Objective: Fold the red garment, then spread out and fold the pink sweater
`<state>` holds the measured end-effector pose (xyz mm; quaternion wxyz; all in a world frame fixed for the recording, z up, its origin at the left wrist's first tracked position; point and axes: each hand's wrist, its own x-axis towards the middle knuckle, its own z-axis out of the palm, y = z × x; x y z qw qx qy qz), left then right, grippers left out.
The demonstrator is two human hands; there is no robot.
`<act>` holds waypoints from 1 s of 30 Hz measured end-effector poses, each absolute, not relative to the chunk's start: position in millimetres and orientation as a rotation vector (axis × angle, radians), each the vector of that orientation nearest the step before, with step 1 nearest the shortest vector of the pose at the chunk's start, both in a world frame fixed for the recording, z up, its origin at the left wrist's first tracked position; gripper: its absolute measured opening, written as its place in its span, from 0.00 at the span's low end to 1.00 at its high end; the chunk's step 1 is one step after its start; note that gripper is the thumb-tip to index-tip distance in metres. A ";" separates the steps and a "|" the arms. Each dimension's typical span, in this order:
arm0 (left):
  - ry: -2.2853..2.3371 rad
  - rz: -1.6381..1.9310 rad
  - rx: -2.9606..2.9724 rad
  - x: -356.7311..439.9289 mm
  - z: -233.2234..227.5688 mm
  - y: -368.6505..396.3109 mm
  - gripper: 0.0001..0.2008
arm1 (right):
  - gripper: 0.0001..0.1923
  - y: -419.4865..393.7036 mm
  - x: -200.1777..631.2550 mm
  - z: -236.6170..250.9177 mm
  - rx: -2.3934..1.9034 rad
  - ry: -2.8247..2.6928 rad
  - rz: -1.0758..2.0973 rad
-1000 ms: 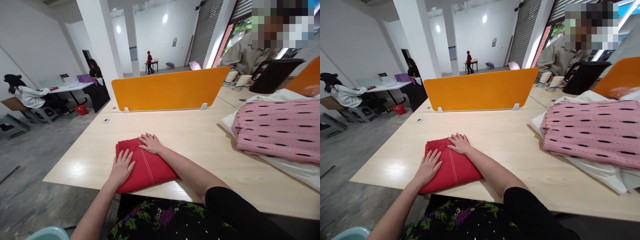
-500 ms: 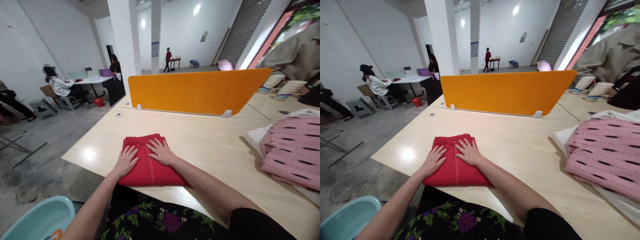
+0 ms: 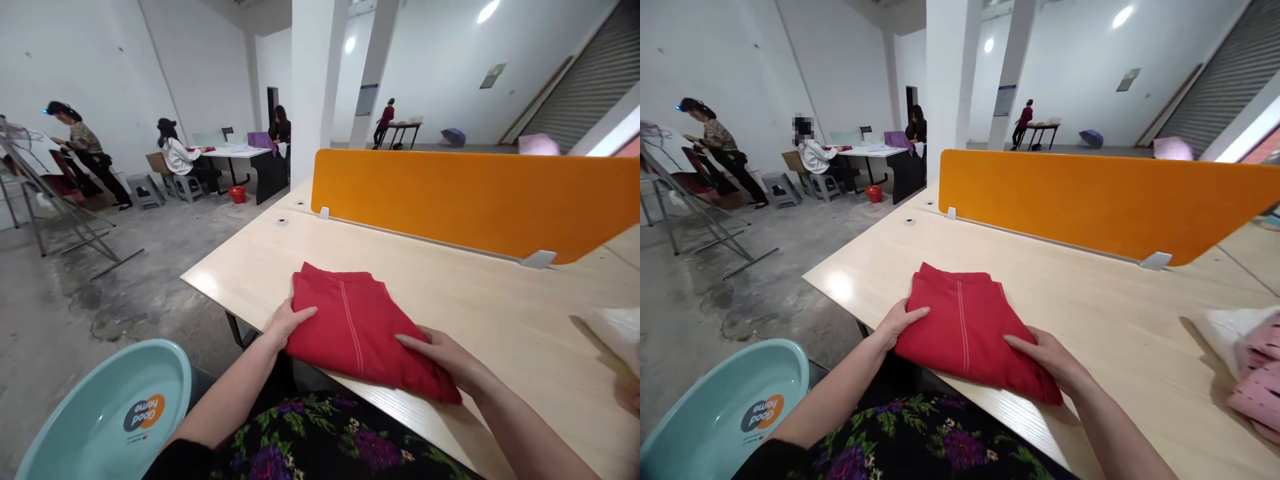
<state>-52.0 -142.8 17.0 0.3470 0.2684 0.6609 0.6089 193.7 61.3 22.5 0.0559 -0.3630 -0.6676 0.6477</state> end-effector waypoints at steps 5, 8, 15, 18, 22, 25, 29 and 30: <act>1.483 1.659 0.814 -47.4 23.0 -187.7 0.37 | 0.28 4.4 188.8 26.9 -1.003 -1.966 2.149; 1.611 1.793 0.739 -60.6 16.9 -243.7 0.34 | 0.28 -21.3 145.6 28.9 -0.898 -2.112 2.116; 2.165 2.084 0.143 -69.4 24.2 -420.5 0.33 | 0.24 -124.2 -13.3 30.5 -0.067 -2.511 2.169; 2.392 2.113 -0.092 -63.2 29.1 -490.4 0.32 | 0.23 -187.7 -77.1 26.5 0.364 -2.572 2.105; 2.650 1.854 -0.376 -69.3 0.0 -563.8 0.32 | 0.29 -243.6 -135.0 2.8 0.553 -2.624 1.796; 3.013 1.051 -0.633 -80.4 -47.9 -594.8 0.30 | 0.29 -238.6 -140.9 -30.1 0.387 -2.747 1.507; 3.179 0.238 -0.277 -90.0 -108.4 -592.9 0.27 | 0.18 -194.3 -98.0 -59.7 0.236 -2.946 1.434; 3.132 0.171 -0.166 -91.4 -118.1 -585.6 0.26 | 0.16 -182.9 -81.8 -58.9 0.239 -2.955 1.482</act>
